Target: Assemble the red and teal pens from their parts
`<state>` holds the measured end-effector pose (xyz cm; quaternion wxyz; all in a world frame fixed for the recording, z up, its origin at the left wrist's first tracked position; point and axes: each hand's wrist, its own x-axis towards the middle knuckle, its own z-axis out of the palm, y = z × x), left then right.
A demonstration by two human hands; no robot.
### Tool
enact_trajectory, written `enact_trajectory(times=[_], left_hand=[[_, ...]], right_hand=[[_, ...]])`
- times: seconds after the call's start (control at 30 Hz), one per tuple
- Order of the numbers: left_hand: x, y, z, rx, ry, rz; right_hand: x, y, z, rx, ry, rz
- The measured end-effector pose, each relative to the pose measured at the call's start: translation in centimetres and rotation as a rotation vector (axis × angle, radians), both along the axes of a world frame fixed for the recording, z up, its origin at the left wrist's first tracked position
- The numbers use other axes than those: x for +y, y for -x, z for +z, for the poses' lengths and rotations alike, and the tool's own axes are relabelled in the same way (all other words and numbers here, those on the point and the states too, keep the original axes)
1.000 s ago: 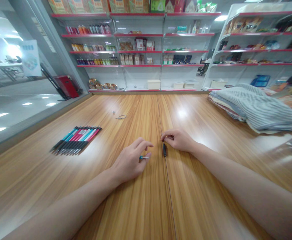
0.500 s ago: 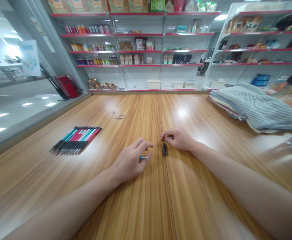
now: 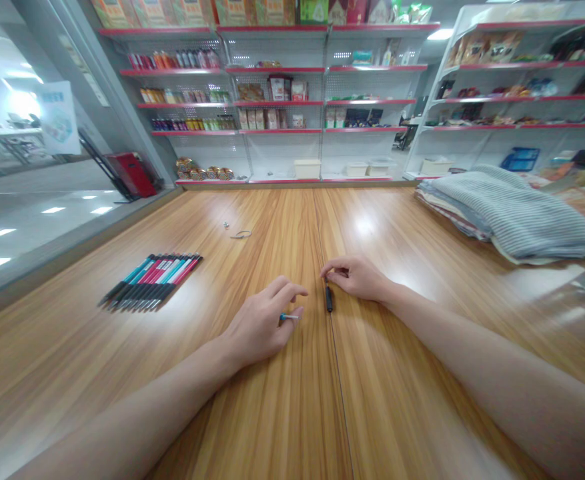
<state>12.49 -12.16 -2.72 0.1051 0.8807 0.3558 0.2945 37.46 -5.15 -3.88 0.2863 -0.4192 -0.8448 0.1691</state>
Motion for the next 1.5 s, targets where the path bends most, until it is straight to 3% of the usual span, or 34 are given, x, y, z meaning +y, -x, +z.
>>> enact_trajectory(times=[0.4,0.77,1.5], left_hand=[[0.0,0.1,0.2,0.003,0.007,-0.008],[0.0,0.1,0.0,0.004,0.008,-0.007],[-0.1,0.1,0.1,0.012,0.005,-0.006]], right_hand=[[-0.3,-0.2,0.1,0.085,-0.009,0.017],[-1.0,-0.2,0.4,0.002,0.097,0.241],[-2.1,0.6,1.3,-0.029,0.07,0.308]])
